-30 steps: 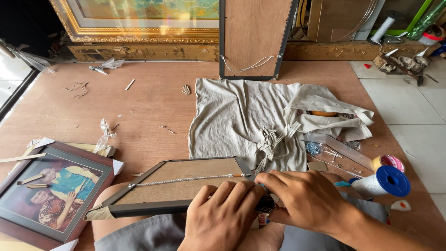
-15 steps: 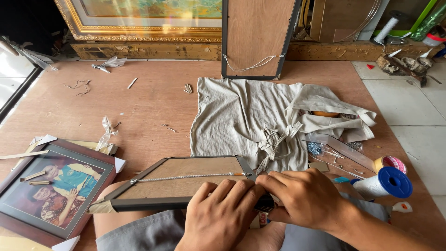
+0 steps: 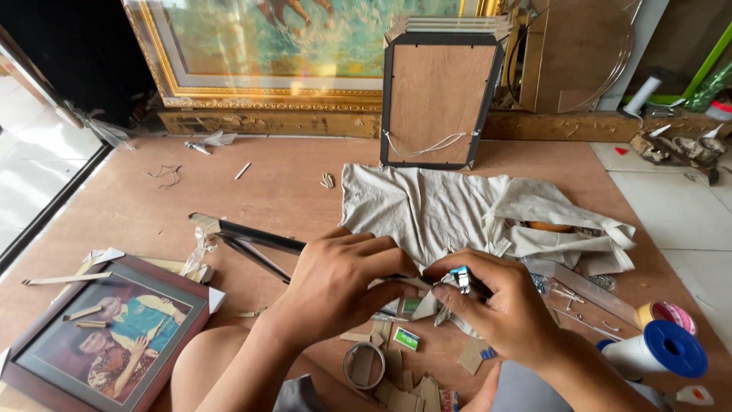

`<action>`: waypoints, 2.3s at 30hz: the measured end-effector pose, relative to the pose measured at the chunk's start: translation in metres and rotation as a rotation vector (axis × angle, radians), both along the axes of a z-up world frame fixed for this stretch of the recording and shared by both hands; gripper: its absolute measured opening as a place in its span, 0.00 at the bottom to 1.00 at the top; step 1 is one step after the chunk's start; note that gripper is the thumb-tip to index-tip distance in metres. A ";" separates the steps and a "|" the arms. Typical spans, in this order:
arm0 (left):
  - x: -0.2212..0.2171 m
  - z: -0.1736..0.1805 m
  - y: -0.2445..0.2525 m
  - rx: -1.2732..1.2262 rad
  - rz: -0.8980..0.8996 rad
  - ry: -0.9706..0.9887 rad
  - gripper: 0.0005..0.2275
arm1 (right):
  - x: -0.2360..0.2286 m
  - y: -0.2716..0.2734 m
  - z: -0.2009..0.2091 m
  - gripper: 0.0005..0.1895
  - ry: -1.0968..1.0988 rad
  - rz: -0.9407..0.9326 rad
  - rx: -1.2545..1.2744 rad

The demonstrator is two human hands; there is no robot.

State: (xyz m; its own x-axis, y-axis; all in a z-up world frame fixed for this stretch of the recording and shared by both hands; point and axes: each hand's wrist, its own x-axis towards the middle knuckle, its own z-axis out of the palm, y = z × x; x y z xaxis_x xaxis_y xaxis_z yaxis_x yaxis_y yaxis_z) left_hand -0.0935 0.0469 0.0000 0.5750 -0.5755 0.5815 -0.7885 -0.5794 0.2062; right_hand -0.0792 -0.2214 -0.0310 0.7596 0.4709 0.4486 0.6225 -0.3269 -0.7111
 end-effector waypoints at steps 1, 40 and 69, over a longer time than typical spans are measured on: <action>0.004 0.002 -0.001 0.000 -0.004 -0.006 0.06 | 0.005 -0.001 0.000 0.15 -0.006 -0.004 0.000; 0.156 0.016 -0.023 -0.035 0.044 1.316 0.11 | 0.029 0.022 -0.011 0.09 0.260 -0.298 0.265; -0.016 -0.031 -0.027 -0.077 0.391 -0.203 0.05 | 0.011 0.014 -0.011 0.38 0.899 0.121 0.617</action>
State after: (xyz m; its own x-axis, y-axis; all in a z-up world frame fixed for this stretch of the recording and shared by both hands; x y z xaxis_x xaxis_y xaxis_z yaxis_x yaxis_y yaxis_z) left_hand -0.1098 0.0196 -0.0314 0.6104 -0.2884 0.7377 -0.5425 -0.8309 0.1240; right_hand -0.0684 -0.2074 -0.0418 0.8912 0.4494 -0.0615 -0.2010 0.2697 -0.9417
